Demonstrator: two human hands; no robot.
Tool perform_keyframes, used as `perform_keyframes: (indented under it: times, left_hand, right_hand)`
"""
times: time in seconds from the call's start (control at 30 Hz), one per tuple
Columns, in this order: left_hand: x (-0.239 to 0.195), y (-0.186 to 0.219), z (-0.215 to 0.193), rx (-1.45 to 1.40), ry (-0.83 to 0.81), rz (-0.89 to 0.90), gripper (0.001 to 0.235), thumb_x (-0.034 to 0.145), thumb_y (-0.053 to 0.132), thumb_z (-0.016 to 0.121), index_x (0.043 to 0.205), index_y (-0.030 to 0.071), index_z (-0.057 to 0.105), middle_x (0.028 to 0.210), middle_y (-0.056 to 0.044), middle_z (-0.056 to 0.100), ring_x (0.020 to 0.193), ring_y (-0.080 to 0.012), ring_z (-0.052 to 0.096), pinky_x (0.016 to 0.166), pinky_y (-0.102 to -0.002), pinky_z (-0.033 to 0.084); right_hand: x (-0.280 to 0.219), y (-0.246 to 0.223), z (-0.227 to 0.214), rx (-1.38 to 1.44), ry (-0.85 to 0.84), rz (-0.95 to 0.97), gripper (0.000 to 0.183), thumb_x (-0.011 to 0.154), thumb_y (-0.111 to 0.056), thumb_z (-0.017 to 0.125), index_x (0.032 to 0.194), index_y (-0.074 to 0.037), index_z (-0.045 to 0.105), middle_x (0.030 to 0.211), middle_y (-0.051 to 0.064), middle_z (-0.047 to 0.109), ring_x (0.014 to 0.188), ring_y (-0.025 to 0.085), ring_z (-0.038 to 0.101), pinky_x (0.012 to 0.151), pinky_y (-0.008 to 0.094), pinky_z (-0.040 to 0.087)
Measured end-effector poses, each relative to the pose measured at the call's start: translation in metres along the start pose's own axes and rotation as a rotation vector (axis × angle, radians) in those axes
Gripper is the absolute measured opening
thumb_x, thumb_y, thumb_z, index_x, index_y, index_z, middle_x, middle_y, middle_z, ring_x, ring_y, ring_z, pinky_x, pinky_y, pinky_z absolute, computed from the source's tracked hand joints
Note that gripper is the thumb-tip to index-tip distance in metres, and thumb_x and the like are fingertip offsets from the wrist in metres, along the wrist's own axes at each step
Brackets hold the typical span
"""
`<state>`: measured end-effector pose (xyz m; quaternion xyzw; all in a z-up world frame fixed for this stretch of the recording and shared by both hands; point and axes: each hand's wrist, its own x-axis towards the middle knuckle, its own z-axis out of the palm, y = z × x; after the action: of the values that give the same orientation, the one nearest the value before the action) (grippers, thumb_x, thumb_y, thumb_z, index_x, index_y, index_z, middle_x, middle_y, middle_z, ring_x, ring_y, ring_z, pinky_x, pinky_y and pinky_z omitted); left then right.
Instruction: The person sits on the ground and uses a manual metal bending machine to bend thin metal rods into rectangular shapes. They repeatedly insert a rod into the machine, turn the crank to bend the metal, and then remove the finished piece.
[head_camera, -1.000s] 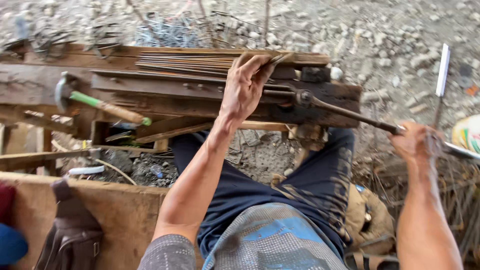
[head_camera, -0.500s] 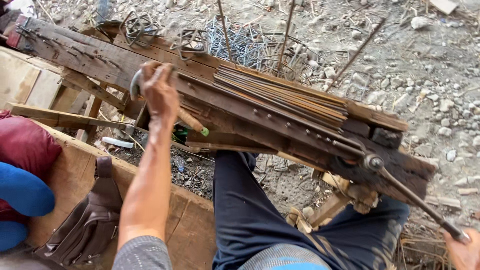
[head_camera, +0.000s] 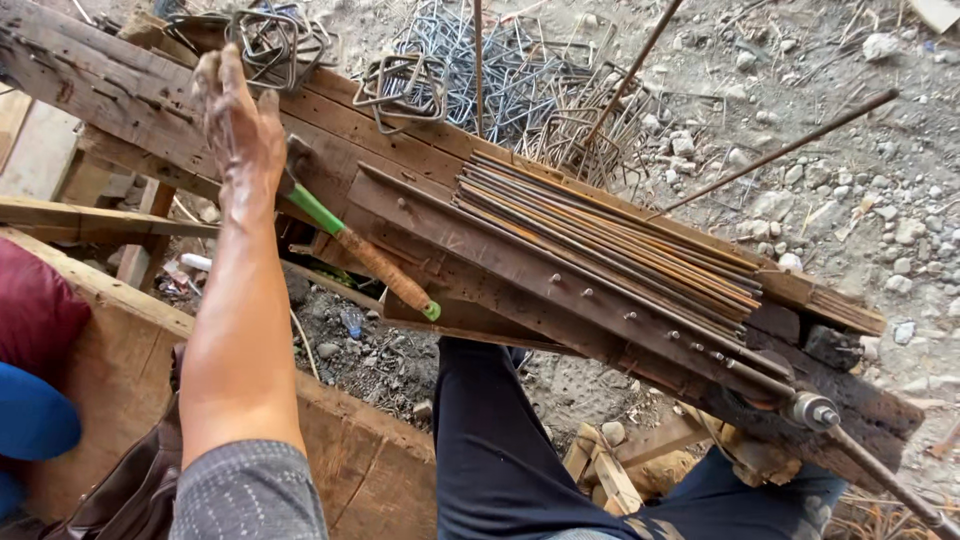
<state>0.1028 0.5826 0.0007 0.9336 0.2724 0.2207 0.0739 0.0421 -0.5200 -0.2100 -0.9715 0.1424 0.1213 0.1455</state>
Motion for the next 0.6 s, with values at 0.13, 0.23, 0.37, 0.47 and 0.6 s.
perform_keyframes:
  times: [0.13, 0.23, 0.37, 0.47, 0.6]
  left_hand:
    - [-0.040, 0.000, 0.002, -0.053, 0.085, 0.060, 0.053, 0.096, 0.004, 0.079, 0.140, -0.002, 0.050, 0.135, -0.022, 0.044, 0.123, -0.0389, 0.046, 0.101, -0.050, 0.049]
    - [-0.073, 0.042, -0.017, -0.182, 0.057, 0.039, 0.041, 0.097, 0.010, 0.072, 0.133, -0.005, 0.059, 0.133, -0.028, 0.048, 0.116, -0.0396, 0.049, 0.084, -0.053, 0.051]
    - [-0.124, 0.110, -0.045, -0.310, 0.115, 0.157, 0.026, 0.094, 0.001, 0.073, 0.120, -0.001, 0.068, 0.124, -0.020, 0.054, 0.109, -0.0380, 0.051, 0.085, -0.052, 0.049]
    - [-0.150, 0.165, -0.051, -0.424, 0.002, 0.219, 0.020, 0.099, 0.006, 0.071, 0.118, 0.001, 0.070, 0.120, -0.019, 0.057, 0.110, -0.0329, 0.051, 0.083, -0.045, 0.053]
    - [-0.152, 0.244, -0.035, -0.476, -0.040, 0.592, 0.020, 0.093, 0.007, 0.075, 0.112, 0.004, 0.075, 0.106, -0.010, 0.071, 0.097, -0.0256, 0.060, 0.088, -0.041, 0.042]
  right_hand:
    - [-0.014, 0.027, -0.014, -0.008, -0.015, 0.022, 0.040, 0.105, -0.022, 0.073, 0.081, 0.004, 0.056, 0.067, 0.020, 0.050, 0.063, 0.033, 0.050, 0.060, 0.046, 0.038]
    - [-0.049, 0.034, -0.039, -0.004, 0.016, 0.088, 0.038, 0.106, -0.022, 0.073, 0.082, 0.005, 0.059, 0.068, 0.022, 0.053, 0.064, 0.034, 0.053, 0.061, 0.047, 0.040]
    - [-0.080, -0.038, -0.080, -0.286, 0.047, 0.076, 0.034, 0.095, -0.040, 0.072, 0.093, -0.006, 0.077, 0.080, 0.019, 0.071, 0.079, 0.032, 0.065, 0.070, 0.040, 0.050]
    - [-0.096, -0.074, -0.097, -0.377, 0.009, 0.111, 0.033, 0.091, -0.046, 0.066, 0.094, -0.015, 0.079, 0.093, 0.018, 0.077, 0.093, 0.036, 0.070, 0.085, 0.044, 0.047]
    - [-0.115, -0.117, -0.113, -0.395, 0.031, 0.103, 0.035, 0.094, -0.052, 0.065, 0.099, -0.020, 0.076, 0.085, 0.015, 0.077, 0.080, 0.033, 0.071, 0.066, 0.042, 0.052]
